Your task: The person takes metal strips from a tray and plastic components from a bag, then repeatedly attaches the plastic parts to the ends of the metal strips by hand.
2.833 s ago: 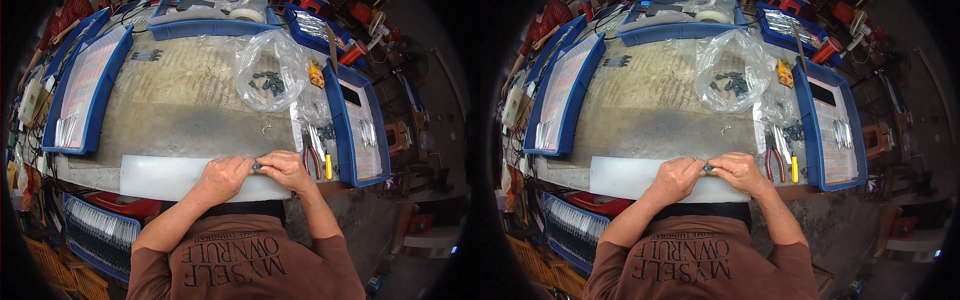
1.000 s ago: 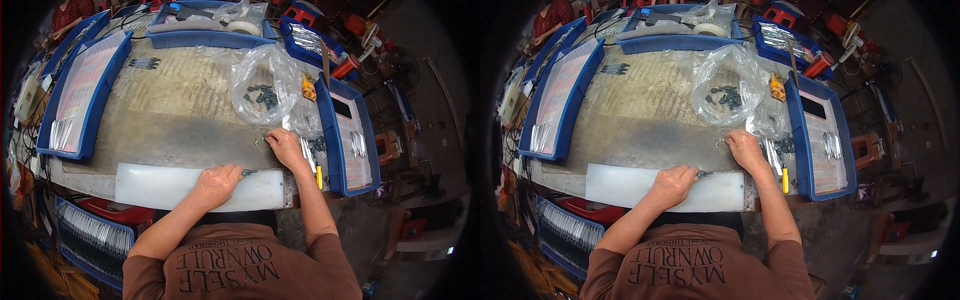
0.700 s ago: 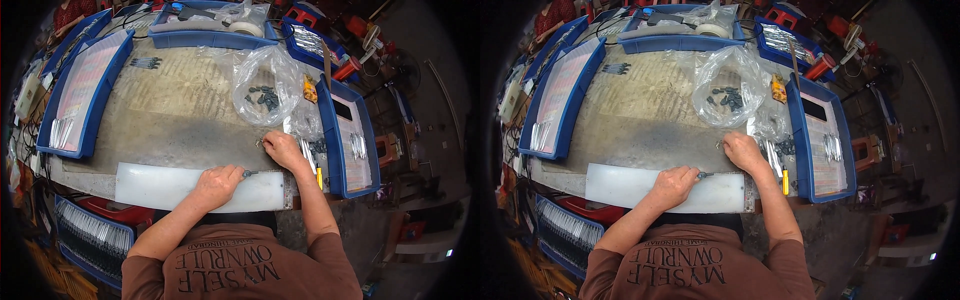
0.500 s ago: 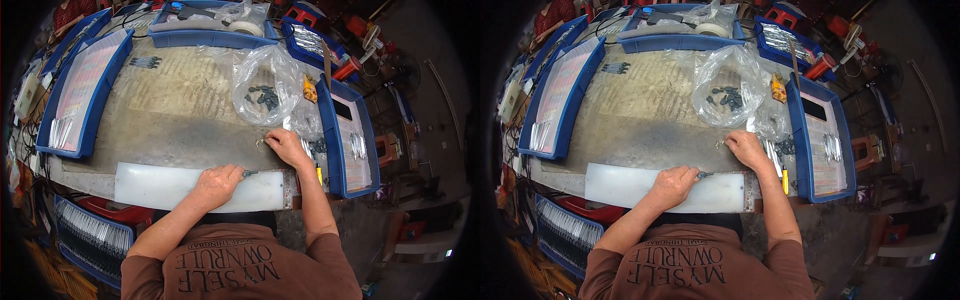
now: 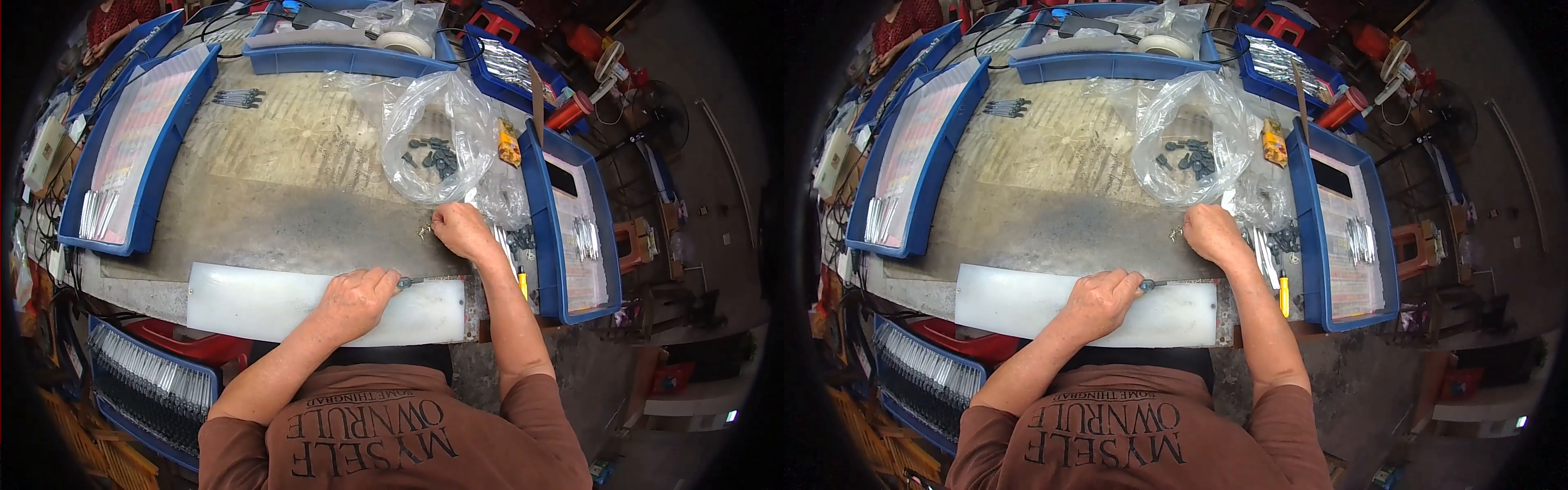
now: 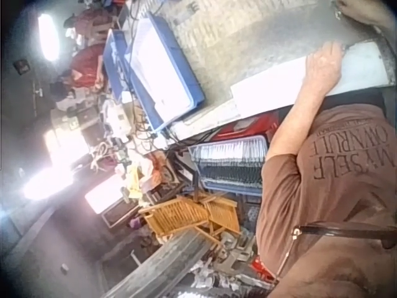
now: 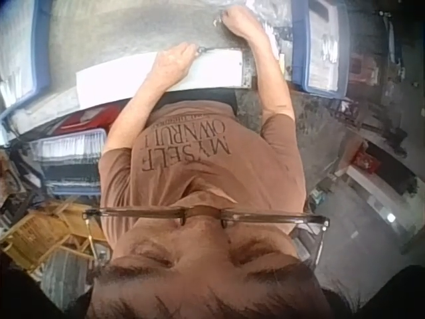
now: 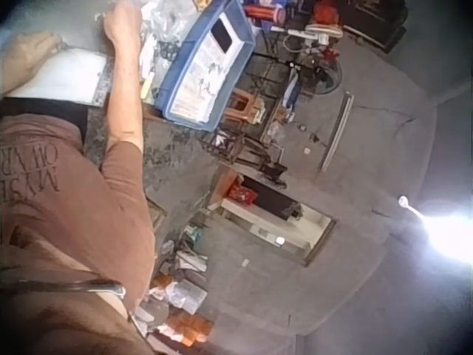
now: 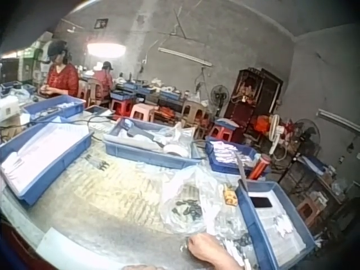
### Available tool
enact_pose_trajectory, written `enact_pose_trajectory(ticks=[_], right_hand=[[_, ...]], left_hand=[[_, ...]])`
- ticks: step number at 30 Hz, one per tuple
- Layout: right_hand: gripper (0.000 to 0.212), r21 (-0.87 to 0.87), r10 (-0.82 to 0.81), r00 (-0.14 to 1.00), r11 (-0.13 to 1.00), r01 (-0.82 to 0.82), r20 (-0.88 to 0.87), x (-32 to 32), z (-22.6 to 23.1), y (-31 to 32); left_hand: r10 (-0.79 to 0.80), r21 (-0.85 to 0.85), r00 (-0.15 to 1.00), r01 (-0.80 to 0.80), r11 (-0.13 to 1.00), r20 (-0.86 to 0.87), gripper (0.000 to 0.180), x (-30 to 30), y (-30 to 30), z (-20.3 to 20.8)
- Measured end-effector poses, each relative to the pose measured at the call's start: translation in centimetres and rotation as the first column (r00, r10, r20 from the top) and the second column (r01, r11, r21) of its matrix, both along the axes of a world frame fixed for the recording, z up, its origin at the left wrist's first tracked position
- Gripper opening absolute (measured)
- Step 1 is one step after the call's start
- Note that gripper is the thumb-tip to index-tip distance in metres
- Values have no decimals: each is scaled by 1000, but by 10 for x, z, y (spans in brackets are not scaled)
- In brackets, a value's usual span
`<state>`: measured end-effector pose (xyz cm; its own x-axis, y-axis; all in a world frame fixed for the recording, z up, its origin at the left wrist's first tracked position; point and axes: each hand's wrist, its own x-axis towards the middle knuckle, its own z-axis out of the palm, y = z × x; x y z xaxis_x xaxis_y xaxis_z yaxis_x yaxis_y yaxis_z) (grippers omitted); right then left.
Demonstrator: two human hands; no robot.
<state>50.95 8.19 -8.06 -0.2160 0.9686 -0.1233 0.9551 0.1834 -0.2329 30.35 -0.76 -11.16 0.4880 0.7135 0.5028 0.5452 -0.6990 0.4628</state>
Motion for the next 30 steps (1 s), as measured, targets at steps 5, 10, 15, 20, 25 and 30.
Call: enact_pose_trajectory(ticks=[5, 10, 15, 20, 25, 30], right_hand=[[19, -2, 8, 997, 1000, -8, 82, -2, -5, -3], [17, 96, 1, 1000, 995, 1, -24, 4, -7, -12], [12, -21, -1, 816, 1000, -13, -578, -9, 13, -49], [5, 49, 188, 693, 975, -216, -696, -23, 10, -73], [4, 145, 234, 657, 971, -188, -716, -25, 1, -80], [5, 204, 262, 649, 965, -165, -714, -26, -5, -83]], left_hand=[[-5, 6, 1000, 5, 1000, -4, 18, -1, 0, 0], [-3, 3, 1000, 3, 1000, 1, 16, -1, 0, 1], [-6, -30, 1000, 6, 1000, -2, 17, -1, 0, 0], [-5, -12, 1000, 5, 1000, 27, 17, -2, 0, 0], [-11, -19, 1000, 11, 1000, 25, 17, 0, 0, -1], [-6, -23, 1000, 7, 1000, 13, 17, -1, 0, 0]])
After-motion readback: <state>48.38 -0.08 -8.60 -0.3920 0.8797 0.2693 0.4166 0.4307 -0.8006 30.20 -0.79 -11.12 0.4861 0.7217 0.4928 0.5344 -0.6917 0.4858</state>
